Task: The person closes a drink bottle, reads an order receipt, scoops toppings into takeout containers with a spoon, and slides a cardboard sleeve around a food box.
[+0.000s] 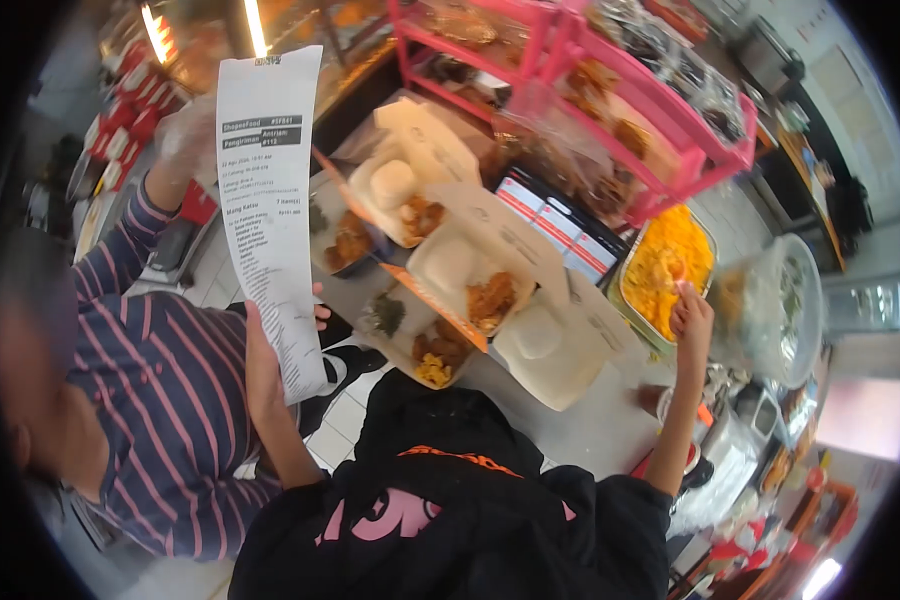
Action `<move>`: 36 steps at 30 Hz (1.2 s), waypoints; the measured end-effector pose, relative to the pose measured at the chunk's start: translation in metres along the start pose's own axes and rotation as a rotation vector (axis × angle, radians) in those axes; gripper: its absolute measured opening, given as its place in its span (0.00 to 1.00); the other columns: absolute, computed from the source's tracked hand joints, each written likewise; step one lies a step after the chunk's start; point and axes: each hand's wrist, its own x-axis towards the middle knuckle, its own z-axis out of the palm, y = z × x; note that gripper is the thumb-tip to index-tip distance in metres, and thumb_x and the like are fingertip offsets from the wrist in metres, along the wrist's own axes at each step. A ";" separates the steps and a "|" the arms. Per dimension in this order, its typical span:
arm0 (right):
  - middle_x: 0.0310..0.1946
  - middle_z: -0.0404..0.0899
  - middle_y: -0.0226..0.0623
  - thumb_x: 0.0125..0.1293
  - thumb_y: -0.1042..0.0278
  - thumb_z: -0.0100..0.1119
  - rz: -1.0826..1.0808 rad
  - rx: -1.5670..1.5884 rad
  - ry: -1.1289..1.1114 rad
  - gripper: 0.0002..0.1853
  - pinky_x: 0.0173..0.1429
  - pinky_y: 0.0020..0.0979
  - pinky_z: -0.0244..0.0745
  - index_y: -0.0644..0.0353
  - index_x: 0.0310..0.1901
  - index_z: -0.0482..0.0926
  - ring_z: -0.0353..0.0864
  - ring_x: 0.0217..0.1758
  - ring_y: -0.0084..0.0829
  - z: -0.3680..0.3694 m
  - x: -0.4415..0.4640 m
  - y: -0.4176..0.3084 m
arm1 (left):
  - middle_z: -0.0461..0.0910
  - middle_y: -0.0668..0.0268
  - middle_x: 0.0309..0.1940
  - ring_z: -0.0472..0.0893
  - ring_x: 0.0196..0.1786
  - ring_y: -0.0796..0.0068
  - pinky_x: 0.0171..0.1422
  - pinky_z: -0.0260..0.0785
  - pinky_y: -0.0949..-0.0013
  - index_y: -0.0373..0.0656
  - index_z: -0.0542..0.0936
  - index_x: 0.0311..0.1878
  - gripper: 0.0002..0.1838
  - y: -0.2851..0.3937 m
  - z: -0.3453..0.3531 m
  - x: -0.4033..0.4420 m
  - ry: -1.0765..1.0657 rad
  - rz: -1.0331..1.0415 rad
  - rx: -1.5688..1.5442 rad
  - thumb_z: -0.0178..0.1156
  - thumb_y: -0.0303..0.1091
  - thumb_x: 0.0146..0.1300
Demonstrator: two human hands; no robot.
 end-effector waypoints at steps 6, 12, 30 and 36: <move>0.13 0.51 0.17 0.68 0.61 0.46 0.070 0.110 -0.330 0.13 0.15 0.17 0.42 0.61 0.31 0.71 0.50 0.11 0.11 0.117 -0.071 -0.059 | 0.73 0.52 0.50 0.77 0.41 0.66 0.43 0.71 0.68 0.35 0.62 0.60 0.33 0.004 -0.017 -0.013 0.228 0.091 -0.021 0.30 0.57 0.68; 0.17 0.54 0.17 0.68 0.58 0.47 0.318 0.286 -0.897 0.13 0.19 0.16 0.45 0.61 0.36 0.74 0.52 0.16 0.12 0.250 -0.116 -0.035 | 0.71 0.55 0.53 0.76 0.45 0.66 0.45 0.72 0.68 0.38 0.61 0.62 0.33 -0.001 -0.045 -0.027 0.275 0.097 -0.091 0.30 0.57 0.68; 0.25 0.74 0.44 0.63 0.67 0.50 -1.034 -0.647 -0.304 0.10 0.25 0.37 0.71 0.66 0.35 0.75 0.76 0.22 0.41 0.451 -0.091 0.138 | 0.73 0.57 0.52 0.76 0.46 0.66 0.49 0.70 0.66 0.39 0.62 0.61 0.35 -0.011 -0.130 -0.031 0.385 -0.058 -0.039 0.29 0.60 0.67; 0.17 0.71 0.29 0.67 0.61 0.48 -0.232 -0.053 -0.530 0.14 0.20 0.24 0.59 0.65 0.35 0.77 0.67 0.18 0.23 0.428 -0.103 0.111 | 0.73 0.56 0.51 0.77 0.45 0.66 0.48 0.71 0.67 0.37 0.62 0.60 0.30 -0.030 -0.140 0.015 0.225 -0.047 -0.044 0.31 0.54 0.69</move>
